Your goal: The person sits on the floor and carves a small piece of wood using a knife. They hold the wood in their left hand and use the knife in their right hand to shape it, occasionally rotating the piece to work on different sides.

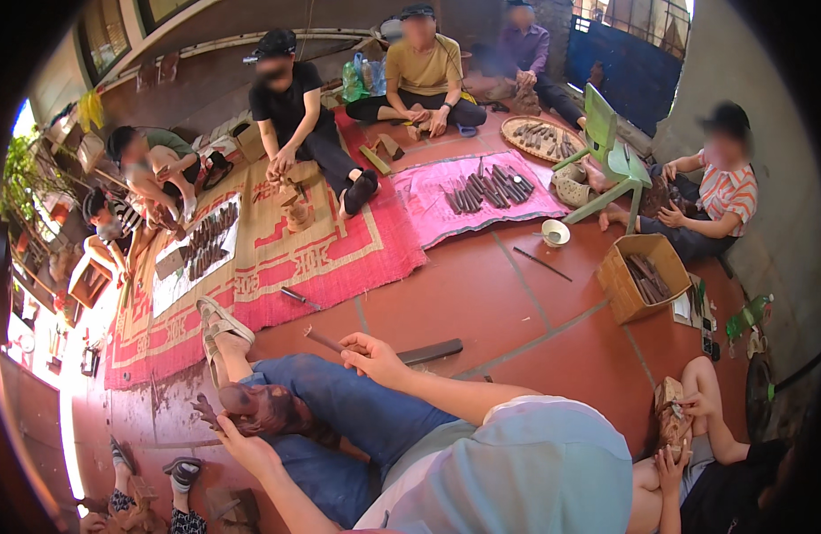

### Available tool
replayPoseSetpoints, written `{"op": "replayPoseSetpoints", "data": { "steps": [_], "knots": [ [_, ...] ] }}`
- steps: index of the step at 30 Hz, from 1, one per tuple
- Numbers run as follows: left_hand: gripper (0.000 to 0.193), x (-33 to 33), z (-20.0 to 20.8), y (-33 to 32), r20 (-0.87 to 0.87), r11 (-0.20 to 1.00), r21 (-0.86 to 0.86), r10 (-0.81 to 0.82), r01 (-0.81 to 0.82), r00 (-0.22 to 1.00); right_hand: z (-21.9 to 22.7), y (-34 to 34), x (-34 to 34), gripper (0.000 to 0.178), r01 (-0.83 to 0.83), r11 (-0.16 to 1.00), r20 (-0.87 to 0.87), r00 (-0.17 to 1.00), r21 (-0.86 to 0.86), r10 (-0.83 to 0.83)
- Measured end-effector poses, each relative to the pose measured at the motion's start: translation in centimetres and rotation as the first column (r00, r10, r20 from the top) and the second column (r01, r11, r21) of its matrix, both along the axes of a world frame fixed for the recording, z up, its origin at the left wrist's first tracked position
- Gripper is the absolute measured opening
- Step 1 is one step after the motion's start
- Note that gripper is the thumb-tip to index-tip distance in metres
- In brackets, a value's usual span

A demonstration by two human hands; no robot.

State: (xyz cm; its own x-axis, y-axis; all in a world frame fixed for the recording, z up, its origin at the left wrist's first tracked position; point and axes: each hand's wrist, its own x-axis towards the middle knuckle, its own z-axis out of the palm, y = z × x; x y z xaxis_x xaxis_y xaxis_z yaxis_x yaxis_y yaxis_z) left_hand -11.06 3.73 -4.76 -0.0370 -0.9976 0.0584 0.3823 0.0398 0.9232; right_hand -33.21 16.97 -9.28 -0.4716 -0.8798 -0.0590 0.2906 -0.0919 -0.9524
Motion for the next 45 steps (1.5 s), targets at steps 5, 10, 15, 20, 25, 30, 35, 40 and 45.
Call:
{"op": "replayPoseSetpoints", "data": {
  "steps": [5,10,15,20,25,30,35,40,45],
  "knots": [
    [0.035,1.4,-0.2,-0.5,0.065,0.998,-0.005,0.066,-0.065,0.996,-0.6,-1.6,1.7,0.027,-0.059,0.998,0.010,0.998,-0.026,0.059],
    [0.035,3.9,-0.6,-1.7,0.057,1.000,0.004,-0.026,0.026,0.998,-1.5,-2.2,2.9,0.026,-0.125,0.992,0.022,0.992,-0.011,0.125],
    [0.038,5.8,-0.4,-1.5,0.067,0.988,0.038,-0.154,0.152,0.986,-2.8,-1.8,3.9,0.027,-0.191,0.980,0.022,0.981,0.052,0.190],
    [0.042,7.9,-0.9,-1.4,0.316,0.995,0.063,-0.096,0.080,0.944,-5.5,-1.8,3.5,0.027,-0.196,0.974,0.099,0.978,0.118,0.184],
    [0.040,6.5,0.7,-1.3,0.289,0.997,-0.062,-0.029,0.049,0.957,-5.7,-2.4,3.3,0.026,-0.203,0.968,0.114,0.976,0.148,0.187],
    [0.038,4.2,3.4,-2.8,0.374,0.975,-0.222,0.095,-0.010,0.923,-5.3,-2.6,3.2,0.025,-0.209,0.968,0.167,0.969,0.141,0.185],
    [0.038,3.1,6.0,-3.7,0.462,0.984,-0.126,-0.055,0.127,0.885,-1.1,-4.5,-1.6,0.023,0.098,0.995,0.054,0.994,-0.005,-0.097],
    [0.043,3.3,5.5,-2.6,0.346,0.992,-0.068,-0.074,0.104,0.935,6.1,-5.4,-12.5,0.019,0.602,0.685,0.149,0.785,-0.411,-0.601],
    [0.043,5.8,2.2,-4.4,0.468,0.987,-0.155,0.037,0.041,0.883,7.4,-3.5,-14.7,0.019,0.670,0.621,0.185,0.726,-0.407,-0.662]
  ]
}}
